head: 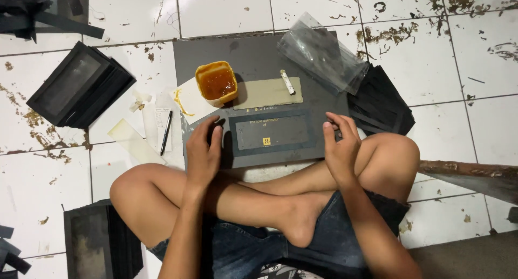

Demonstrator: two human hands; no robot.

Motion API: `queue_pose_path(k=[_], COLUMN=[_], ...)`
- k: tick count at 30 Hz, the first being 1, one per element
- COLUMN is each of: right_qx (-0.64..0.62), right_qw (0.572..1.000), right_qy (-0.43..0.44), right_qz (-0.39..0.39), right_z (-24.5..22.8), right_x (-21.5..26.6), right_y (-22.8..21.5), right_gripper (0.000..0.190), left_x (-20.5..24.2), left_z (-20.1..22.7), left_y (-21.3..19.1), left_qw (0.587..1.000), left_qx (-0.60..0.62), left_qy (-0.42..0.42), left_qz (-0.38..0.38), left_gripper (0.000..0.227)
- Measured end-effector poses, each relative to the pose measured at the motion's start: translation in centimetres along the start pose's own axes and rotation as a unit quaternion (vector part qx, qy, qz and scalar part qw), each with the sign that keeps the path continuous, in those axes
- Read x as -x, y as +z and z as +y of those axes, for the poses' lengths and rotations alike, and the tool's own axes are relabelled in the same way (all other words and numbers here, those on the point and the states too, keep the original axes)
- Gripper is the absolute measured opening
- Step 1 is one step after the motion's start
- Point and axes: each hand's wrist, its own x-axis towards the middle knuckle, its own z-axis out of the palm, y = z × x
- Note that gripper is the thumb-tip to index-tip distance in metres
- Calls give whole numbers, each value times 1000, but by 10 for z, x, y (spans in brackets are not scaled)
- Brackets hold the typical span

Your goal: The person sits cross-legged on the floor and assembles rectangular frames by applying a brown adhesive to the edges of a black frame using a small white stick. They then place a clear plastic sheet over the adhesive and press it down to secure it. The person repeats this process with multiple frames, stacking the completed ones to the side.

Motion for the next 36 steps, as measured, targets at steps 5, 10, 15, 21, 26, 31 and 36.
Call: queue_pose_path(k=[5, 10, 15, 21, 26, 31, 36], right_qx=[25, 150, -59, -347, -297, -111, 40], right_qw=[995, 981, 988, 896, 917, 963, 915], right_qy=[-95, -91, 93, 242, 191, 15, -314], right_qz=[-29, -78, -104, -132, -186, -244, -250], right_z=[-21, -17, -21, -52, -98, -133, -144], right_x=[-49, -80, -84, -82, -93, -108, -119], right_y=[44, 81, 86, 99, 110, 133, 156], right_gripper=[23, 35, 11, 25, 26, 27, 16], left_x=[-15, -18, -23, -29, -31, -32, -33], left_z=[-11, -14, -18, -19, -19, -19, -20], left_y=[14, 16, 13, 11, 7, 4, 3], left_qw=[996, 996, 999, 998, 998, 999, 999], left_qx=[-56, -37, 17, 41, 48, 47, 33], left_qy=[69, 80, 26, 26, 14, 16, 35], left_qz=[3, -1, 17, 28, 30, 21, 18], left_gripper=[16, 14, 13, 13, 13, 13, 13])
